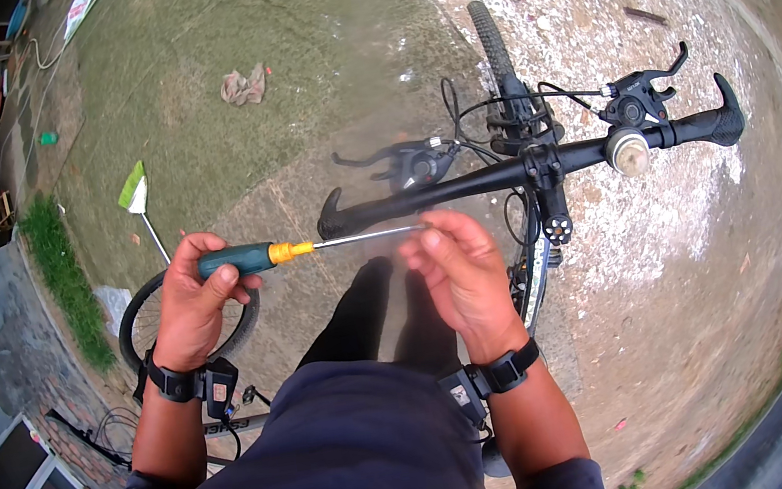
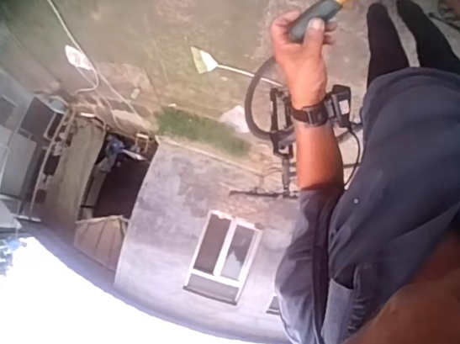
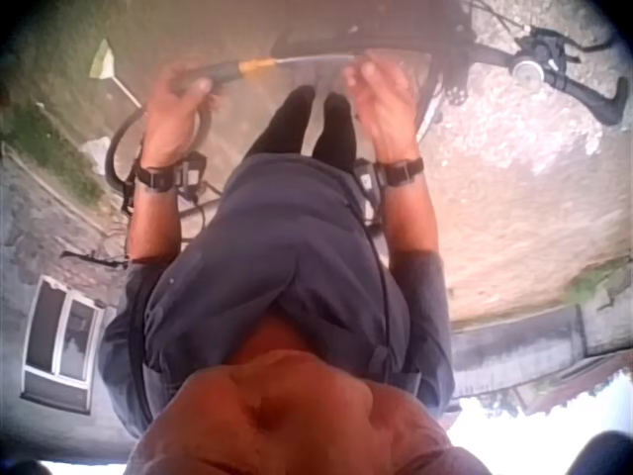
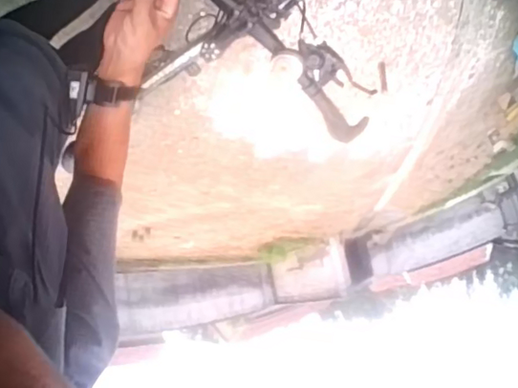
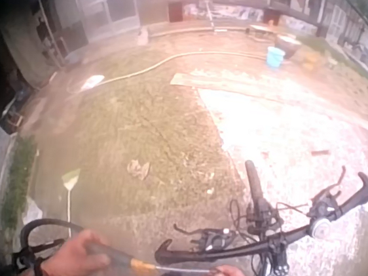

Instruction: The person unscrews and removes a component from the handlebar of a bicycle using a screwdriver, and then begins to install a new component onto the same area.

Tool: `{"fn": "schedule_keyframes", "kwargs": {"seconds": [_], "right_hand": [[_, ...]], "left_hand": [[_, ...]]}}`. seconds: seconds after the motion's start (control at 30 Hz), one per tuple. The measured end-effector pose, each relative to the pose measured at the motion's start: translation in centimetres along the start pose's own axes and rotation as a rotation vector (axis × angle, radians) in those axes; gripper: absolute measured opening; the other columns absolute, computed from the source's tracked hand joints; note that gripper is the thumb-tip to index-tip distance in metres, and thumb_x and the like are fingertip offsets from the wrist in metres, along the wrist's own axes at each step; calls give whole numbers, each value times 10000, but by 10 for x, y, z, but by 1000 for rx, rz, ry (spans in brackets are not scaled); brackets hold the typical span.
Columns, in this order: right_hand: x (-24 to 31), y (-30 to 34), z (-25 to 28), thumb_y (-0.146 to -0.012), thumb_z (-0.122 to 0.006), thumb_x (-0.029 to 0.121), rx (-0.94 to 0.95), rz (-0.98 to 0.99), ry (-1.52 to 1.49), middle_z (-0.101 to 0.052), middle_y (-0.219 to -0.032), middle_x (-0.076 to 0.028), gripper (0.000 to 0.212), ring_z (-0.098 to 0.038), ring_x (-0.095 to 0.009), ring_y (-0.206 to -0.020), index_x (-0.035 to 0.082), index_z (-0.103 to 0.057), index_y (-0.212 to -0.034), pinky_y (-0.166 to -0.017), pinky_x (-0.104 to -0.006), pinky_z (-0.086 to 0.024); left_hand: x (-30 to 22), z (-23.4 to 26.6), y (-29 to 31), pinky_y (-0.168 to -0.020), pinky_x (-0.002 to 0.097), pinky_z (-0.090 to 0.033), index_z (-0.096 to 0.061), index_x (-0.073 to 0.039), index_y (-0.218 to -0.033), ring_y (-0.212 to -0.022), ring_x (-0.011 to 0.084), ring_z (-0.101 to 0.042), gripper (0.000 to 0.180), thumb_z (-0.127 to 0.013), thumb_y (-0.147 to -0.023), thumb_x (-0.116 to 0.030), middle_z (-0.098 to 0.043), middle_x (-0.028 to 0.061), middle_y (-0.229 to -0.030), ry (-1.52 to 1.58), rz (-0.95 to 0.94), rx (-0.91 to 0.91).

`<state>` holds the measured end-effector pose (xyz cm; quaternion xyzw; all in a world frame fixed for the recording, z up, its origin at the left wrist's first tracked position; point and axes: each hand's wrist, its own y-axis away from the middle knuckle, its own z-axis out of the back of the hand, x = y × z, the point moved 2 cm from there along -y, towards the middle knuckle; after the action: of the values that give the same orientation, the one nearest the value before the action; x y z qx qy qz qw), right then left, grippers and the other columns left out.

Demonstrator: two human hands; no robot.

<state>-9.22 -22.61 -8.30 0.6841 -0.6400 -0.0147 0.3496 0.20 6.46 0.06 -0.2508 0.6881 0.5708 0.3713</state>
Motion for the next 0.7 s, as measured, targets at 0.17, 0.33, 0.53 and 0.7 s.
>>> {"fn": "schedule_keyframes", "kwargs": {"seconds": [0.17,0.33,0.53,0.7], "right_hand": [[-5,-6,0,-991,-647,41,-12,-20,-10,-728,-1089,-93,221,-720,-205,-958,45,-668,-1211,-810,-289,-589],[-9,-11,4,-993,-651,55,-28,-38,13,-730,-1070,-87,195,-719,-200,-945,46,-682,-1186,-805,-291,-589],[-9,-6,18,-1004,-643,79,-100,-45,70,-731,-1056,-78,198,-719,-193,-927,40,-672,-1196,-802,-291,-584],[-7,-3,25,-1006,-644,85,-124,-20,61,-732,-1049,-76,203,-720,-193,-926,37,-668,-1201,-802,-295,-583]], "left_hand": [[-7,0,-5,-678,267,-565,-511,-81,-1189,-865,191,-731,351,-751,-948,-166,-702,97,-1035,-33,-42,-10],[-24,-6,-18,-694,268,-553,-510,-80,-1198,-878,178,-721,340,-739,-952,-134,-698,92,-1031,-186,-103,-61],[-43,-22,-39,-691,262,-548,-508,-63,-1204,-882,161,-712,337,-730,-955,-115,-690,79,-1015,-336,-196,-56],[-47,-32,-52,-689,261,-550,-512,-57,-1201,-882,154,-710,338,-733,-953,-118,-687,75,-1011,-395,-191,-66]]}}
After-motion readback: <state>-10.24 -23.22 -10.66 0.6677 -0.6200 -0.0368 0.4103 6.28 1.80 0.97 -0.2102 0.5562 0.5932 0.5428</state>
